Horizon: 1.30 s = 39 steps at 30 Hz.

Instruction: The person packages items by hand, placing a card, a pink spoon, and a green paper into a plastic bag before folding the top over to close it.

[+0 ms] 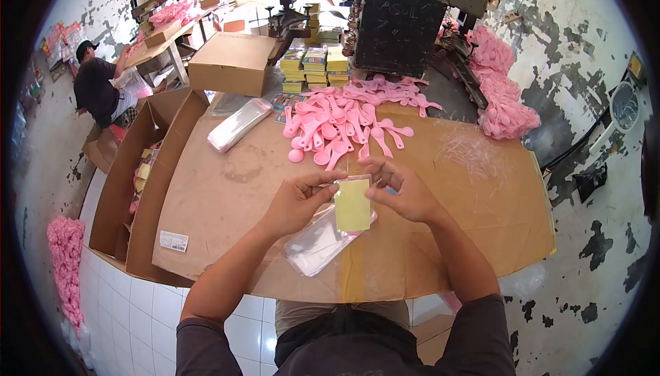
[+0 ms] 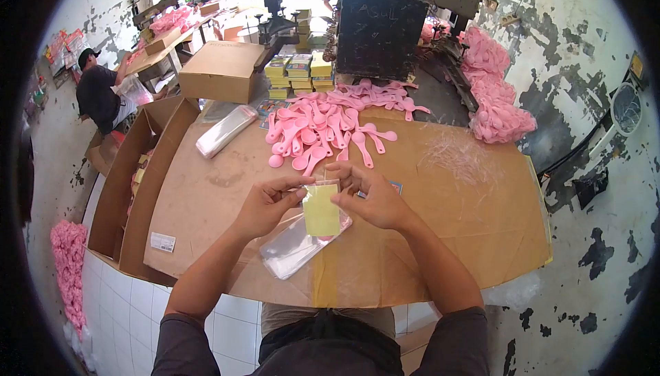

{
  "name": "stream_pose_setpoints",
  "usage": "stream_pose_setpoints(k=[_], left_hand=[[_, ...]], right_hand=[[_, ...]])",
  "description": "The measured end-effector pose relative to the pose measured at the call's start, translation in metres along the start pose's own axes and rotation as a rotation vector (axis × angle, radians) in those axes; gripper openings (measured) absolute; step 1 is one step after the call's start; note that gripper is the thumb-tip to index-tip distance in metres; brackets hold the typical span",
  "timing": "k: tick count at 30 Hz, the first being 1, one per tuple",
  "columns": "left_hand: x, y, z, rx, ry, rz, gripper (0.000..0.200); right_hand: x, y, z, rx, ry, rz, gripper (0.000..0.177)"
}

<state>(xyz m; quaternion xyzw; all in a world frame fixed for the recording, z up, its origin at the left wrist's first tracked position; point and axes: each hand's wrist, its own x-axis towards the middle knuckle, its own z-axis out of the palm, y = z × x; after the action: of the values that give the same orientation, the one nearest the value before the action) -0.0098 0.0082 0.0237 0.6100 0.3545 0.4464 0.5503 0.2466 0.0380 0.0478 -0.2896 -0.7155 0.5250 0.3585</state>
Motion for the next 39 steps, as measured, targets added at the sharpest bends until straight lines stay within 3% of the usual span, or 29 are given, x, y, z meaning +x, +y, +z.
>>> stream_pose_setpoints(k=[3, 8, 11, 14, 18, 20, 21, 23, 26, 28, 30, 33, 36, 39], left_hand=[[0.002, -0.001, -0.004, -0.044, 0.052, 0.057, 0.035], [0.003, 0.001, 0.006, -0.112, 0.128, 0.154, 0.041], [0.003, -0.004, -0.015, 0.006, -0.07, -0.047, 0.038], [0.003, 0.014, -0.03, -0.074, 0.119, -0.033, 0.034], [0.009, 0.021, -0.103, -0.283, 0.768, 0.431, 0.035], [0.005, 0.044, -0.128, -0.516, 0.954, 0.653, 0.048], [0.005, 0.039, -0.13, -0.505, 0.94, 0.619, 0.05], [0.008, 0.022, -0.135, -0.486, 0.911, 0.551, 0.054], [0.018, -0.004, -0.09, 0.024, 0.675, 0.275, 0.045], [0.012, 0.0, -0.051, 0.59, 0.334, -0.019, 0.041], [0.007, -0.017, -0.021, 0.679, 0.11, -0.068, 0.045], [0.0, -0.03, -0.002, 0.97, -0.021, 0.145, 0.047], [0.001, -0.027, -0.002, 0.87, -0.006, 0.081, 0.045], [0.001, -0.023, 0.0, 0.699, 0.036, -0.048, 0.04]], right_hand=[[-0.001, 0.007, -0.005, -0.146, -0.144, 0.069, 0.034], [0.006, -0.006, 0.004, 0.097, -0.086, 0.036, 0.03], [0.009, -0.01, 0.0, 0.161, -0.033, 0.009, 0.028], [0.012, -0.01, -0.015, 0.101, 0.081, 0.043, 0.026], [0.004, 0.011, -0.052, -0.137, 0.196, 0.148, 0.027], [-0.004, 0.021, -0.065, -0.209, 0.226, 0.17, 0.03], [-0.008, 0.026, -0.069, -0.244, 0.241, 0.183, 0.032], [-0.014, 0.036, -0.078, -0.591, 0.259, 0.101, 0.034], [-0.019, 0.047, -0.082, -0.874, 0.287, -0.005, 0.037], [-0.023, 0.047, -0.085, -0.966, 0.238, -0.028, 0.037], [-0.026, 0.044, -0.088, -1.037, 0.119, -0.003, 0.037], [-0.027, 0.057, -0.088, -0.952, 0.178, 0.045, 0.032], [-0.023, 0.058, -0.084, -0.683, 0.253, 0.088, 0.024], [-0.022, 0.057, -0.08, -0.687, 0.334, 0.065, 0.017]])
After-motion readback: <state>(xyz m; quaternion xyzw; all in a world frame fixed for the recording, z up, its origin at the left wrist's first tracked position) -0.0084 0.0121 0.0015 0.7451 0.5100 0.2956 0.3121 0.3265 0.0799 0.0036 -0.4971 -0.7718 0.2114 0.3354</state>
